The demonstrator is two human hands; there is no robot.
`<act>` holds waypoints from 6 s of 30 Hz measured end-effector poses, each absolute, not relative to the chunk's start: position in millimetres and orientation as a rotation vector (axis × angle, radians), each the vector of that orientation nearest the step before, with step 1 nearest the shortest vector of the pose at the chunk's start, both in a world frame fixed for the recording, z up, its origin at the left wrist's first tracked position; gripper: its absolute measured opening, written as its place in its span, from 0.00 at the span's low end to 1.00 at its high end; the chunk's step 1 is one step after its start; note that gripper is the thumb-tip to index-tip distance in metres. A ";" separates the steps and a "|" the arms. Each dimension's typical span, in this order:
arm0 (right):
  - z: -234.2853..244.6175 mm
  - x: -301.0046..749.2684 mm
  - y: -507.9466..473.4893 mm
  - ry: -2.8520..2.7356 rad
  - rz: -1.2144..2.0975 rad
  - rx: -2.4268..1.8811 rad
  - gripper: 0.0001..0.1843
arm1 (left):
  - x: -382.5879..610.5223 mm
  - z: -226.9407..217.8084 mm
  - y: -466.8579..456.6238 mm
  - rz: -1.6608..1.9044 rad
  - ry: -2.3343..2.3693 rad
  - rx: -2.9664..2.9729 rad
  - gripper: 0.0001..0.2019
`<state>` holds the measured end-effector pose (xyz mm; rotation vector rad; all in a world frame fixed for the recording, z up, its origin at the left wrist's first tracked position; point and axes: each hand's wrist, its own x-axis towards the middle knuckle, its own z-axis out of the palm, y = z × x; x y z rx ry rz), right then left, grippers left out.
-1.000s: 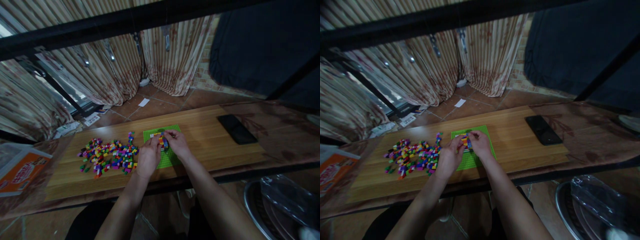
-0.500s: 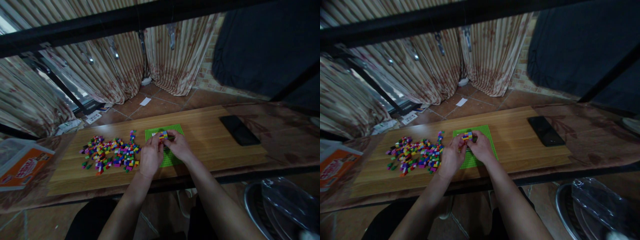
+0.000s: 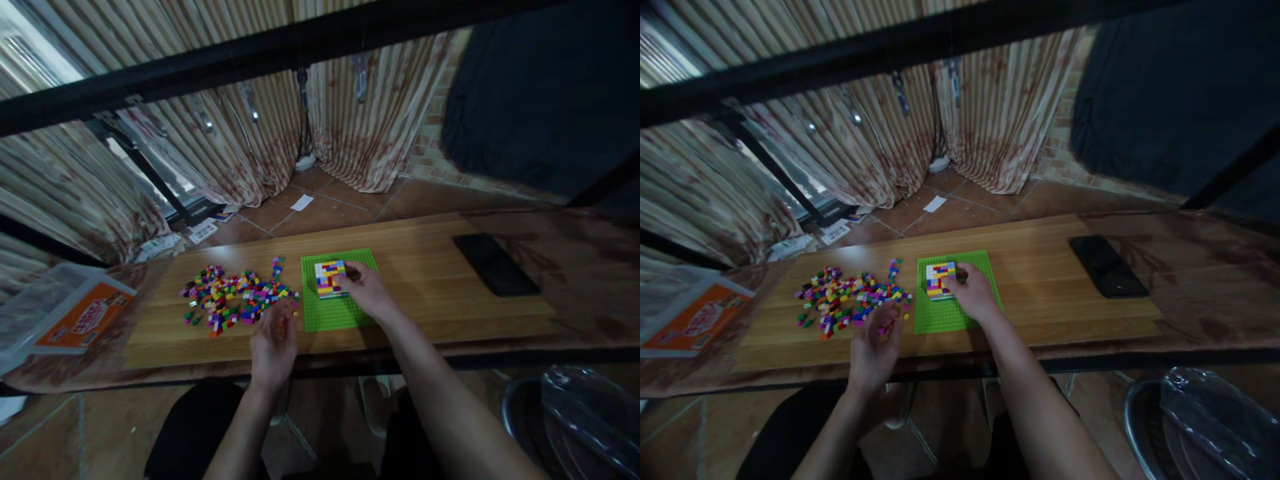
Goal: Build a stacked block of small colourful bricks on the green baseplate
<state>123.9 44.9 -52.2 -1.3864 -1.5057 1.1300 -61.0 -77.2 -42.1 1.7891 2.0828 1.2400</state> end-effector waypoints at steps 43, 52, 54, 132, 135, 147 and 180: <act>-61.1 133.5 49.2 -1.527 0.987 -1.436 0.25 | -103.3 -54.0 -101.5 0.895 2.422 1.825 0.05; -53.8 132.7 46.9 -1.531 0.987 -1.425 0.23 | -91.9 -47.2 -97.4 0.916 2.482 1.817 0.04; -52.3 132.0 46.8 -1.533 0.976 -1.411 0.23 | -83.8 -38.7 -95.9 0.985 2.428 1.767 0.04; -47.9 128.0 41.4 -1.651 1.064 -1.329 0.18 | -18.3 -25.0 -6.7 0.965 1.899 2.280 0.18; -50.2 128.2 41.4 -1.624 1.102 -1.329 0.20 | -19.3 -24.2 -9.3 1.032 1.852 2.187 0.20; -55.0 148.4 49.2 -1.411 1.104 -1.486 0.28 | -107.9 -41.2 -93.5 1.242 2.250 1.453 0.15; -66.6 142.1 56.2 -1.564 0.938 -1.546 0.26 | -131.2 -42.5 -62.7 0.608 2.497 1.899 0.11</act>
